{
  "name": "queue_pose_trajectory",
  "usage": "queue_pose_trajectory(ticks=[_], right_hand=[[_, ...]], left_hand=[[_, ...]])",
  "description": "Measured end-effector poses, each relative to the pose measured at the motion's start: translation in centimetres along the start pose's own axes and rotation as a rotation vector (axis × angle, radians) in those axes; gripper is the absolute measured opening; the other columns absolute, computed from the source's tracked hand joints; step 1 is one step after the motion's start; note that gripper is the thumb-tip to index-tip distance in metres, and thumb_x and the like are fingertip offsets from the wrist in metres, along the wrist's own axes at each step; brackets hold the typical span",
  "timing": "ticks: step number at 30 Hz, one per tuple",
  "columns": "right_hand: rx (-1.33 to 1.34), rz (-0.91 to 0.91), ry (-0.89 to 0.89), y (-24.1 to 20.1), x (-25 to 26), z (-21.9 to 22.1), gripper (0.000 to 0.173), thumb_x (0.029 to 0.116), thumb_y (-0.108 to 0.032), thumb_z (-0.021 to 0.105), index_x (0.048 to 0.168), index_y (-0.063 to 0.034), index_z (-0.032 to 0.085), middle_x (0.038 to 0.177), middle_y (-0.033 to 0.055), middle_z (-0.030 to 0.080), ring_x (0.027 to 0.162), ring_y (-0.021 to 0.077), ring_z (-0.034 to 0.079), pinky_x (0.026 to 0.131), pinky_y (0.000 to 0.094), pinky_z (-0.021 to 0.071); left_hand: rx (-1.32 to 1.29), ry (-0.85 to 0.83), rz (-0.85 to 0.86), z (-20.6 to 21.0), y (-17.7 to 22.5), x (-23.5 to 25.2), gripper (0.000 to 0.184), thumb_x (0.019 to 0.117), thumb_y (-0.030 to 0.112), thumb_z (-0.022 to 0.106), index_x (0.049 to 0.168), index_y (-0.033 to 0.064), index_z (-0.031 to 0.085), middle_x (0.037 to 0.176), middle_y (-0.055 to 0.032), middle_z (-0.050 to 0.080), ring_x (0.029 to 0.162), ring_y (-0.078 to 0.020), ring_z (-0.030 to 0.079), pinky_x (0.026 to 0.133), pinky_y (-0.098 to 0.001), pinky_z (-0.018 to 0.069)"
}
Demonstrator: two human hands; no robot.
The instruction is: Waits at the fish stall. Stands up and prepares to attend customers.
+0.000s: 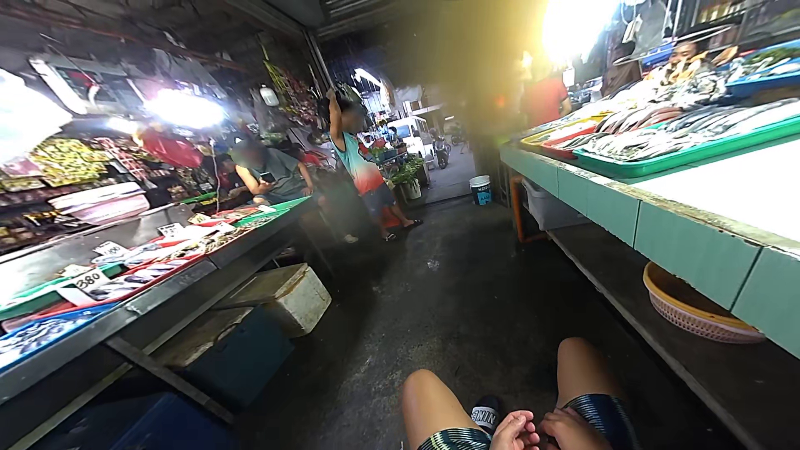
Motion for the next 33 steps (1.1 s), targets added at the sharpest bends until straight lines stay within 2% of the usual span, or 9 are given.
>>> queue_pose_trajectory(ticks=[9,19,33], right_hand=[[-0.004,0.011,-0.001,0.32,-0.30,0.16,0.035,0.0979,-0.037,0.058,0.123,-0.0189,0.074,0.123,0.0058,0.072,0.122,0.0277,0.062,0.110,0.0536,0.0403],[0.005,-0.015,0.019,0.06,0.11,0.25,0.035,0.0973,-0.038,0.058,0.119,-0.0178,0.076,0.120,0.0065,0.073,0.120,0.0279,0.063,0.109,0.0537,0.0417],[0.002,0.002,0.039,0.84,-0.06,0.81,0.034,0.0967,-0.038,0.059,0.120,-0.0190,0.075,0.120,0.0057,0.073,0.120,0.0278,0.063,0.108,0.0538,0.0416]], left_hand=[[-0.020,0.017,0.012,0.14,-0.04,-0.27,0.029,0.1113,0.022,0.038,0.124,0.0064,0.059,0.097,-0.0057,0.066,0.082,-0.0175,0.067,0.077,-0.0345,0.0582],[0.011,0.023,0.014,-0.12,0.15,-0.52,0.031,0.1114,0.022,0.037,0.125,0.0057,0.059,0.099,-0.0057,0.067,0.083,-0.0173,0.067,0.077,-0.0348,0.0581],[-0.001,-0.002,0.007,-0.03,-0.37,0.00,0.031,0.1114,0.023,0.038,0.125,0.0061,0.060,0.099,-0.0058,0.066,0.084,-0.0175,0.067,0.078,-0.0350,0.0582]])
Point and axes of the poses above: each hand's wrist, its own x-axis towards the middle knuckle, its own z-axis out of the palm, y = z × x, the point moved 3 cm from there along x, towards the middle knuckle
